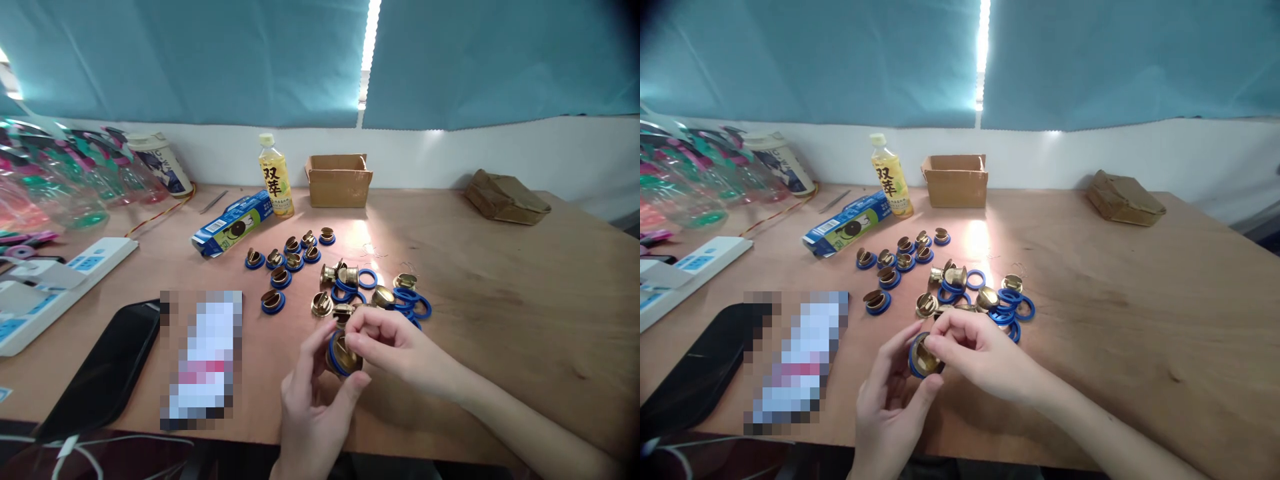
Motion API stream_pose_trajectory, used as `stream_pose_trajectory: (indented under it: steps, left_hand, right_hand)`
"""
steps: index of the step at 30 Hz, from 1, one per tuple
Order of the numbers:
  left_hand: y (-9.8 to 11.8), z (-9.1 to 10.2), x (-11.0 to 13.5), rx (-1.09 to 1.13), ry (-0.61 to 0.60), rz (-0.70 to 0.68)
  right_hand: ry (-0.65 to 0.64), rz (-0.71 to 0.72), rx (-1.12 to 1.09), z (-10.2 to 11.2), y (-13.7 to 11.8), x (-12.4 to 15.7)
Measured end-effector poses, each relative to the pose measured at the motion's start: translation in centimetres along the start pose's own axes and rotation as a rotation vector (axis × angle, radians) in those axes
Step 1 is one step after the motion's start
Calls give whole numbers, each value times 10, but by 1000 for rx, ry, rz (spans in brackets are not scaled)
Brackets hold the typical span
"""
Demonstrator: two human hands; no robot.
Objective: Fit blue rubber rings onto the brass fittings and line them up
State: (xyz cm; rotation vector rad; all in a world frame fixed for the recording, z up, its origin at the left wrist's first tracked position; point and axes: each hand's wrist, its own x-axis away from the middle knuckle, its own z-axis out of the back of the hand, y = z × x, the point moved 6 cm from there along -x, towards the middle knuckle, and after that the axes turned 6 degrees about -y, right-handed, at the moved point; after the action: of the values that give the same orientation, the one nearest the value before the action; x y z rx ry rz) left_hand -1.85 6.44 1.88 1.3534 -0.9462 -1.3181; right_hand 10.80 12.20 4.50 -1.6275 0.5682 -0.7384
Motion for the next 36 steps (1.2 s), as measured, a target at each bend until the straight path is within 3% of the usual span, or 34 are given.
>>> stream_pose_trajectory:
  steps: [3,15,25,31,36]
  left_hand:
    - [1,-2,-2,38,-50,22]
    - [4,-4,-1,106,19,178]
    - [4,-3,-3,119,8,124]
    - [0,-6,-1,111,50,120]
    - [-6,-4,1,86,64,91]
  right_hand:
    - [4,8,-13,-1,1,0]
    - [13,1,12,-4,3,2]
    - [13,-40,-8,-7,4,3]
    - [98,5,21,1,1,4]
    - [97,-103,-27,4,16,0]
